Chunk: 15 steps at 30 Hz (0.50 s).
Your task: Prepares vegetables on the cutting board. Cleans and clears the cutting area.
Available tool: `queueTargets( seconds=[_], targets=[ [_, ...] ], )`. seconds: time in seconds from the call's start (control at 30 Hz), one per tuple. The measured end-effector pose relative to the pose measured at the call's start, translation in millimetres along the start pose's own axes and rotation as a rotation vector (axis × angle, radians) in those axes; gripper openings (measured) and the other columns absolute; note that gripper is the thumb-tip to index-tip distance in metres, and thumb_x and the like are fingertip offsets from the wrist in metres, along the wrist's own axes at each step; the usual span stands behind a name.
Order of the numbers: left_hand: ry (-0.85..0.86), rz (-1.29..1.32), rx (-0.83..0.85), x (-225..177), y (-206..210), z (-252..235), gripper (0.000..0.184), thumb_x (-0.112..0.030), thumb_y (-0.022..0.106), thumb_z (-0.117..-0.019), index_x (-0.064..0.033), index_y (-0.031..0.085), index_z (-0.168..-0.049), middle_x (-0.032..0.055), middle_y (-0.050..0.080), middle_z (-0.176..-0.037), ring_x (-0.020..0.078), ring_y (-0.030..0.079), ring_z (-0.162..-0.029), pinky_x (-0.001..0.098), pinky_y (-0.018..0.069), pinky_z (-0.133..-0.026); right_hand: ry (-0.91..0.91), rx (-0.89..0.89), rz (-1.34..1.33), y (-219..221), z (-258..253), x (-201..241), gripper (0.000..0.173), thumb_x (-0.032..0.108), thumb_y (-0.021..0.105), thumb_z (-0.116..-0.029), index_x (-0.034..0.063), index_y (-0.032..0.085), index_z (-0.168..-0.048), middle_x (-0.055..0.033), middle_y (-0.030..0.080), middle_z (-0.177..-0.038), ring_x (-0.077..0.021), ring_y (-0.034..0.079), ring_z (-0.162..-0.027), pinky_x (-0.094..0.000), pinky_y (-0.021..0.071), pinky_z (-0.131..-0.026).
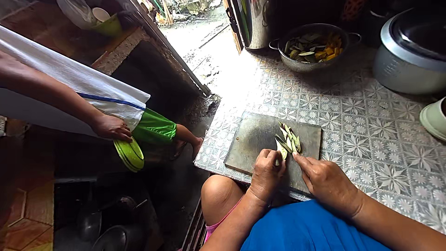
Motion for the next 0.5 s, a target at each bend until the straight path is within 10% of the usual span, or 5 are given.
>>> queueTargets(
  seconds=[0.5],
  targets=[
    [0.013, 0.001, -0.004, -1, 1, -1, 0.016, -0.012, 0.078, -0.0771, -0.0021, 0.076, -0.089, 0.0120, 0.069, -0.084, 0.0172, 0.068, -0.073, 0.0248, 0.0574, -0.069, 0.048, 0.127, 0.104, 22, -15, 13, 0.034, -0.003, 0.061, -0.0819, -0.0047, 0.074, -0.113, -0.0144, 0.063, -0.065, -0.0285, 0.062, -0.047, -0.0401, 0.0491, -0.042]
  ],
)
Point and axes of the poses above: each hand's wrist, its own z-axis away from the middle knuckle, its own y-axis out of the palm, x = y × z, the point moved 5 cm from there along -z, towards the middle knuckle
